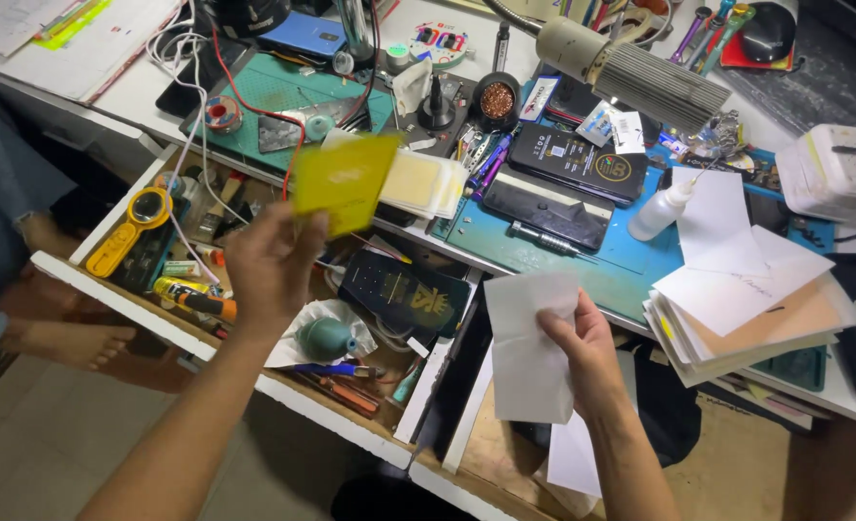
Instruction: Inspecting a smartphone and preparing screen protectors for application at a repair station.
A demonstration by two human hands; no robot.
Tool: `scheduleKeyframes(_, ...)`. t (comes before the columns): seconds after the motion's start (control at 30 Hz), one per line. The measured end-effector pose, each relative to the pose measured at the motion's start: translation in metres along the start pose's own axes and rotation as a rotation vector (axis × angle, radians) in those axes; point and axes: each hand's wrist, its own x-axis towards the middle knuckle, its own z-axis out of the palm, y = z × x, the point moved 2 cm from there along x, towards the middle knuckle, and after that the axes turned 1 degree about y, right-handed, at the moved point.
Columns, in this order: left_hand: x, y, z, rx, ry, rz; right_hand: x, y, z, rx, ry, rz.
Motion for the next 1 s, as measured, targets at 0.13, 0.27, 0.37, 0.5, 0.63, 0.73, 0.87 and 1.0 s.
scheduleKeyframes(0.13, -0.008, 0.041, 0.007, -0.9, 0.279, -0.759, -0.013, -0.013, 0.005, -0.134, 0.06, -0.011)
scheduleKeyframes(0.27, -0.014, 0.081, 0.03, -1.731, 0.058, -0.945, -0.019, -0.01, -0.037, -0.379, -0.083, -0.122)
scheduleKeyframes(0.37, -0.003, 0.107, 0.045, -1.965, -0.136, -0.928, -0.038, -0.035, -0.051, -0.657, -0.179, -0.101)
scheduleKeyframes(0.5, 0.006, 0.139, 0.084, -2.004, -0.094, -0.73, -0.051, -0.016, -0.084, -0.423, 0.05, -0.121)
scheduleKeyframes(0.63, -0.004, 0.154, 0.116, -1.92, -0.261, -0.735, -0.062, -0.032, -0.071, -0.617, 0.021, -0.435)
scheduleKeyframes(0.73, -0.011, 0.157, 0.133, -1.776, -0.239, -0.688, -0.063, -0.036, -0.064, -0.681, -0.021, -0.588)
scheduleKeyframes(0.87, -0.024, 0.158, 0.145, -1.739, -0.168, -0.648, -0.064, -0.037, -0.064, -0.675, 0.0, -0.644)
scheduleKeyframes(1.0, -0.031, 0.15, 0.154, -1.779, -0.109, -0.729, -0.063, -0.037, -0.067, -0.655, 0.042, -0.599)
